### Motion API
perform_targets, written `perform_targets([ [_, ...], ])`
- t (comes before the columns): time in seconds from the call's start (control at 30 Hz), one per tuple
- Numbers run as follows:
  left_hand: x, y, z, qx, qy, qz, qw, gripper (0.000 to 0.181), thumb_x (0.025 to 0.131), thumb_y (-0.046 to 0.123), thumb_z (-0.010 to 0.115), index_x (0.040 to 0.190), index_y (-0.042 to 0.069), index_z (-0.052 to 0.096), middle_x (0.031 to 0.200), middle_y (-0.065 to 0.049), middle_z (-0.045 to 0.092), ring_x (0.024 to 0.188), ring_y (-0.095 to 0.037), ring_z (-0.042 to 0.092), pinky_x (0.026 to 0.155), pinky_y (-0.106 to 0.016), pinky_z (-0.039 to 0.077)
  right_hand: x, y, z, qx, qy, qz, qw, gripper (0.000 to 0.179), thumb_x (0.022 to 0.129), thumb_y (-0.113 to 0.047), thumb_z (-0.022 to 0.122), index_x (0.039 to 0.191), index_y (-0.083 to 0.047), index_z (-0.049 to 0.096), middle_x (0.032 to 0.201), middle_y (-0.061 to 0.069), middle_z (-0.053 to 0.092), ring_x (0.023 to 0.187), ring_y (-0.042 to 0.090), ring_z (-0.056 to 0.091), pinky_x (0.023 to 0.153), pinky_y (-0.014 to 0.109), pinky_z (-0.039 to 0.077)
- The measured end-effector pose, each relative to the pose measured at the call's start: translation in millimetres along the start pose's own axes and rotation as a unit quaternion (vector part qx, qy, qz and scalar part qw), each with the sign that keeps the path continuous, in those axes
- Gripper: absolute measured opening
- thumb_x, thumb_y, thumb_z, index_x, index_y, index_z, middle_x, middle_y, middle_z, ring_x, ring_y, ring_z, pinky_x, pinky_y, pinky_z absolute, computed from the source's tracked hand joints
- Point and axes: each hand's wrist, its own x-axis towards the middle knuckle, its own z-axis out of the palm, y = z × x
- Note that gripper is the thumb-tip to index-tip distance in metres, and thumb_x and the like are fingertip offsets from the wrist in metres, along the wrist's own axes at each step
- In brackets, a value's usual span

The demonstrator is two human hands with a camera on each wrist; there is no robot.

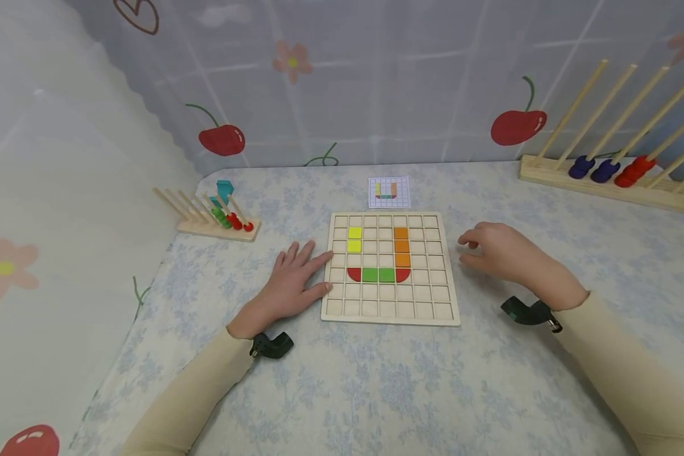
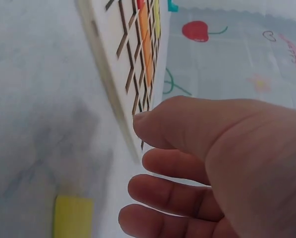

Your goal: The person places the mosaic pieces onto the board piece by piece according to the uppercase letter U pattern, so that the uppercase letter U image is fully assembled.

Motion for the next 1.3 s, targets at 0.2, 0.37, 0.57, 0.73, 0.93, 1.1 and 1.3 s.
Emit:
perform_targets([
  [0.2,0.4,-0.3,1.0,0.001,0.0,0.003,1.0,0.063,0.102,0.041,0.058,0.158,0.018,0.041,0.169,-0.023,0.02,0.157,-0.051,0.005,0.122,-0.071,0.01,-21.0,19.8,3.6,-0.005,0.005,-0.006,1.0,0.033,0.085,-0.015,0.08,0.112,0.004,0.074,0.091,0.012,0.069,0.08,0.024,0.065,0.074,0.046,0.055],
  [0.37,-0.2,0.3,-0.1,-0.001,0.003,0.001,1.0,0.063,0.102,0.04,0.059,0.158,0.018,0.042,0.169,-0.023,0.021,0.157,-0.051,0.006,0.121,-0.071,0.01,-30.6,29.4,5.7,-0.002,0.008,0.005,1.0,0.036,0.082,-0.014,0.082,0.112,0.004,0.074,0.092,0.013,0.07,0.08,0.024,0.065,0.072,0.047,0.055],
  [0.57,-0.6,-0.2,-0.6,-0.003,0.002,0.002,1.0,0.063,0.102,0.04,0.058,0.158,0.018,0.042,0.169,-0.022,0.02,0.157,-0.05,0.005,0.122,-0.071,0.009,-34.7,33.9,7.8,0.001,0.003,0.025,0.9997,0.038,0.08,-0.015,0.084,0.112,0.004,0.073,0.09,0.012,0.069,0.078,0.021,0.062,0.07,0.044,0.054],
  [0.73,-1.1,-0.1,-0.4,-0.003,0.002,0.003,1.0,0.063,0.102,0.04,0.059,0.158,0.018,0.042,0.169,-0.022,0.02,0.157,-0.05,0.005,0.122,-0.071,0.009,-35.4,35.5,10.8,0.004,-0.001,0.025,0.9997,0.038,0.08,-0.014,0.084,0.111,0.004,0.074,0.089,0.011,0.069,0.077,0.02,0.062,0.07,0.043,0.054],
  [0.93,-0.4,0.8,-0.3,-0.004,-0.002,0.0,1.0,0.063,0.102,0.04,0.058,0.158,0.019,0.041,0.169,-0.022,0.02,0.157,-0.05,0.005,0.122,-0.071,0.008,-36.8,35.9,11.4,0.005,-0.005,0.029,0.9995,0.037,0.079,-0.013,0.084,0.111,0.004,0.074,0.088,0.01,0.069,0.077,0.02,0.061,0.07,0.042,0.054],
  [1.1,0.1,-0.1,0.5,-0.001,-0.001,-0.001,1.0,0.063,0.102,0.041,0.058,0.158,0.019,0.041,0.169,-0.022,0.02,0.157,-0.05,0.005,0.122,-0.071,0.008,-36.8,36.9,12.1,0.005,-0.008,0.027,0.9996,0.037,0.08,-0.012,0.084,0.112,0.003,0.074,0.087,0.009,0.069,0.076,0.018,0.059,0.069,0.041,0.053],
  [1.3,-0.2,-0.7,0.6,-0.001,0.003,0.003,1.0,0.063,0.102,0.04,0.058,0.158,0.019,0.042,0.169,-0.022,0.02,0.157,-0.05,0.006,0.122,-0.071,0.009,-36.7,38.2,14.9,0.006,-0.005,0.02,0.9998,0.035,0.082,-0.01,0.081,0.113,0.005,0.074,0.085,0.007,0.067,0.073,0.016,0.055,0.066,0.037,0.05],
])
